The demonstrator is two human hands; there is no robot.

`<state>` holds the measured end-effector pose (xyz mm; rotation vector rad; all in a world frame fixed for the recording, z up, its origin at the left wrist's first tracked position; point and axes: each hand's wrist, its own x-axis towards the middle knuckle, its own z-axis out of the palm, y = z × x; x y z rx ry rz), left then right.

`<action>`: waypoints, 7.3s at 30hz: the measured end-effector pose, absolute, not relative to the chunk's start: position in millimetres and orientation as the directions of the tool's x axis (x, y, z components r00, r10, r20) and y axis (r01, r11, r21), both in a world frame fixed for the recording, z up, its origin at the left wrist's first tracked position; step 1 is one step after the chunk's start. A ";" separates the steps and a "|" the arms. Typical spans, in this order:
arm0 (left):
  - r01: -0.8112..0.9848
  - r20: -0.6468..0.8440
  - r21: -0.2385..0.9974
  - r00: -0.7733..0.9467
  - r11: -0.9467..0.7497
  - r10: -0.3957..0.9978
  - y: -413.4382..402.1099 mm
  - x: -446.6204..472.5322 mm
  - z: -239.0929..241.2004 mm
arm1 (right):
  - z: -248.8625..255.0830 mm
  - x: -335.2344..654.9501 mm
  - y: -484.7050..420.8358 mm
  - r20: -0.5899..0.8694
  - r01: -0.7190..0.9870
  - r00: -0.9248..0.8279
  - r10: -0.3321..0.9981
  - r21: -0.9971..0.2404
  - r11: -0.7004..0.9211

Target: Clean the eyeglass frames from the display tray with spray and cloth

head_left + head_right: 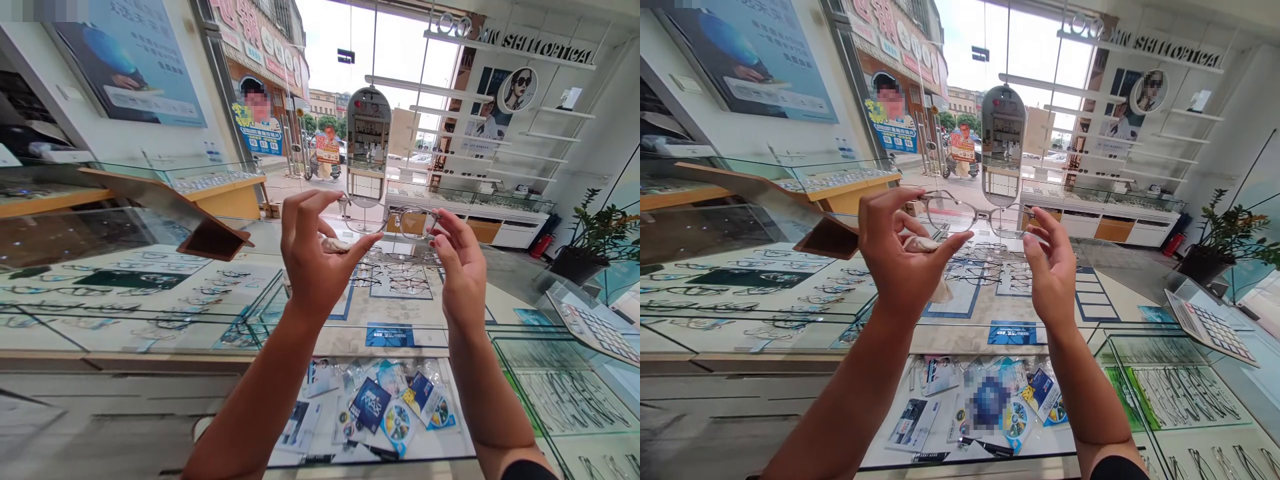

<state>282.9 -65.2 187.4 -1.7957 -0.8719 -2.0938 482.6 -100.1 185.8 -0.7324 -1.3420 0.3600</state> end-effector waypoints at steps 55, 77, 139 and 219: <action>0.204 0.892 0.453 -0.119 -0.868 0.437 -54.6 284.7 186.0 | 185.8 483.8 -89.1 0.686 0.000 0.286 0.669 -0.698 0.716; -0.276 0.310 0.941 0.485 -0.193 0.817 -68.8 285.3 196.1 | 186.0 475.3 -107.9 0.916 0.420 -0.138 0.377 -0.290 0.860; 0.313 0.164 0.917 0.275 -0.249 0.947 -0.2 285.2 21.9 | 39.0 653.7 19.9 0.280 0.992 0.117 0.953 0.011 -0.125; -0.251 0.117 0.967 0.328 -0.033 0.937 -16.3 311.8 33.8 | 40.1 494.6 -46.3 0.085 -0.096 -0.001 0.996 -0.992 0.085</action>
